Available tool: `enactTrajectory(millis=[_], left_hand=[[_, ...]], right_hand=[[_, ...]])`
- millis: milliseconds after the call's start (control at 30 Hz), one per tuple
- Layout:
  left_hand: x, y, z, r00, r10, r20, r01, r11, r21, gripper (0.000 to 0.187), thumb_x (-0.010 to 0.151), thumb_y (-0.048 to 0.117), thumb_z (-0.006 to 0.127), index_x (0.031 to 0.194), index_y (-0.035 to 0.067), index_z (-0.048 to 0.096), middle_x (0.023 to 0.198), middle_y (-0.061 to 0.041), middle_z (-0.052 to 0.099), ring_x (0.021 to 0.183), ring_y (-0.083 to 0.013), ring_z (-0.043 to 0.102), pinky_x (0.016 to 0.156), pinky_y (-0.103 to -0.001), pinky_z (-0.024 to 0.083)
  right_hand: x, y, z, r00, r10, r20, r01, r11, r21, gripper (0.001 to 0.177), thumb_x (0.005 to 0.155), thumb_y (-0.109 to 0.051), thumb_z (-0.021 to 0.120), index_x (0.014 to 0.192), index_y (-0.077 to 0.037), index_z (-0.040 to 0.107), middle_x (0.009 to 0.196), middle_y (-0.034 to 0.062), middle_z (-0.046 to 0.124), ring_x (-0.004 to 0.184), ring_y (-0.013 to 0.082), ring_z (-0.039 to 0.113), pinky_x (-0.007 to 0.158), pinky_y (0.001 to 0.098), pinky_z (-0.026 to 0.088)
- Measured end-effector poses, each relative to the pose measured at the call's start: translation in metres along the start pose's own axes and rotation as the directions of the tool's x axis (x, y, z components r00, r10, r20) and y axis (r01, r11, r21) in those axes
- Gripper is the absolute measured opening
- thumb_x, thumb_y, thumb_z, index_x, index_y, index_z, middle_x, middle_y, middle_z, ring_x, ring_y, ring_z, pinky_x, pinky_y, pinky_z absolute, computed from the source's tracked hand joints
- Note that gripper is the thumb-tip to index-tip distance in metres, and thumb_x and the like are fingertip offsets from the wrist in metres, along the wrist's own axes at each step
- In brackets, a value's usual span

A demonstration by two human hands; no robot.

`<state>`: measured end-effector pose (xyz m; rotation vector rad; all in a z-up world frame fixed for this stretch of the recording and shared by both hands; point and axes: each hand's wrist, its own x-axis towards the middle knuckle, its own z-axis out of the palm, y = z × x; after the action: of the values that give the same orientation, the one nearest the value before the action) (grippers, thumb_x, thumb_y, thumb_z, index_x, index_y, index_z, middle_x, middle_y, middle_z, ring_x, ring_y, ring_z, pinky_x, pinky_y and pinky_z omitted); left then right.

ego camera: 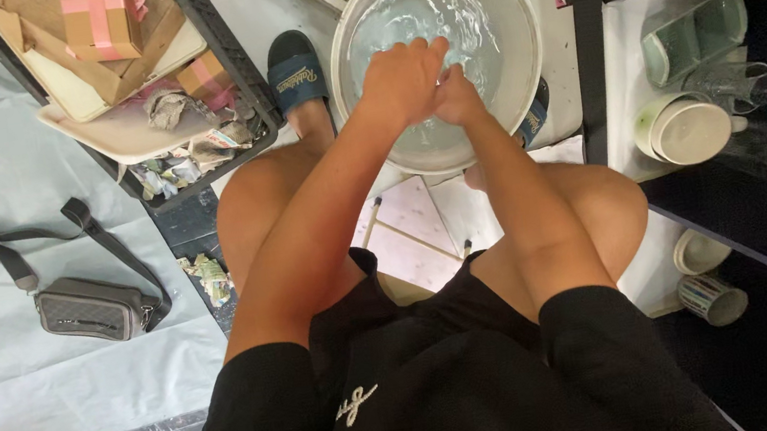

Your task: The person washes various glassware and a ceramic cup in a white bucket of water. They rinse each item by hand and place the cleaned items onto a nearby shelf.

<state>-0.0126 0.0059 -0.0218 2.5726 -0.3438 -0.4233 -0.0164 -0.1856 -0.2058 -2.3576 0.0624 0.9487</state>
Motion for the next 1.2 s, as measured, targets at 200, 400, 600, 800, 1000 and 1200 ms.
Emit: enactTrajectory(millis=[200, 400, 600, 800, 1000, 1200], left_hand=[[-0.002, -0.001, 0.0, 0.991, 0.03, -0.128, -0.035, 0.999, -0.035, 0.032, 0.091, 0.03, 0.07, 0.113, 0.01, 0.06, 0.097, -0.015, 0.069, 0.087, -0.0374, 0.07, 0.069, -0.052, 0.055], [-0.002, -0.008, -0.008, 0.99, 0.032, -0.139, -0.033, 0.999, -0.006, 0.046, 0.077, 0.031, 0.076, 0.114, 0.01, 0.061, 0.097, -0.014, 0.069, 0.086, -0.0366, 0.07, 0.067, -0.052, 0.055], [-0.002, -0.006, -0.007, 0.998, 0.021, -0.067, -0.023, 0.999, -0.026, 0.049, 0.082, 0.04, 0.08, 0.114, 0.009, 0.061, 0.097, -0.015, 0.069, 0.086, -0.0387, 0.07, 0.069, -0.052, 0.055], [0.007, -0.015, -0.012, 0.995, 0.021, -0.094, -0.024, 0.999, -0.026, 0.051, 0.078, 0.036, 0.081, 0.116, 0.007, 0.062, 0.094, -0.018, 0.07, 0.083, -0.04, 0.071, 0.067, -0.053, 0.055], [0.033, -0.001, -0.018, 0.991, -0.004, -0.137, -0.001, 0.999, -0.032, 0.043, 0.082, 0.033, 0.08, 0.11, 0.006, 0.062, 0.095, -0.018, 0.072, 0.086, -0.0395, 0.072, 0.069, -0.052, 0.056], [0.044, 0.016, -0.017, 0.987, 0.03, -0.158, -0.038, 0.998, -0.049, 0.037, 0.082, 0.029, 0.078, 0.106, 0.007, 0.061, 0.095, -0.016, 0.071, 0.085, -0.0399, 0.071, 0.068, -0.052, 0.055]], right_hand=[[0.008, -0.033, 0.012, 0.962, -0.192, 0.194, -0.212, -0.075, 0.974, 0.097, 0.08, -0.064, 0.071, 0.146, 0.001, 0.042, 0.141, 0.0237, 0.057, 0.128, 0.033, 0.06, 0.106, 0.0436, 0.053], [0.0, -0.045, -0.003, 0.993, 0.061, 0.106, -0.097, 0.916, 0.39, 0.084, 0.089, -0.041, 0.081, 0.138, 0.012, 0.038, 0.125, 0.0246, 0.056, 0.101, 0.0263, 0.058, 0.08, 0.0417, 0.051], [-0.005, -0.031, 0.005, 0.923, 0.092, 0.374, -0.302, 0.776, 0.553, 0.044, 0.085, -0.028, 0.078, 0.108, 0.006, 0.062, 0.08, 0.0081, 0.066, 0.053, 0.0144, 0.063, 0.044, 0.0361, 0.051], [0.013, 0.0, 0.013, 0.931, 0.015, 0.365, -0.2, 0.856, 0.476, 0.051, 0.093, -0.037, 0.068, 0.125, 0.002, 0.057, 0.093, 0.0148, 0.064, 0.066, 0.0179, 0.061, 0.055, 0.0347, 0.052], [-0.003, 0.016, -0.007, 0.957, -0.262, 0.125, 0.189, 0.891, 0.413, 0.067, 0.089, -0.041, 0.079, 0.137, -0.002, 0.051, 0.118, 0.0088, 0.067, 0.109, 0.0205, 0.063, 0.095, 0.0353, 0.05], [-0.071, -0.028, -0.074, 0.94, -0.339, 0.033, 0.336, 0.94, 0.064, 0.075, 0.084, -0.035, 0.089, 0.139, -0.002, 0.052, 0.13, 0.0173, 0.066, 0.124, 0.0296, 0.062, 0.107, 0.0408, 0.046]])
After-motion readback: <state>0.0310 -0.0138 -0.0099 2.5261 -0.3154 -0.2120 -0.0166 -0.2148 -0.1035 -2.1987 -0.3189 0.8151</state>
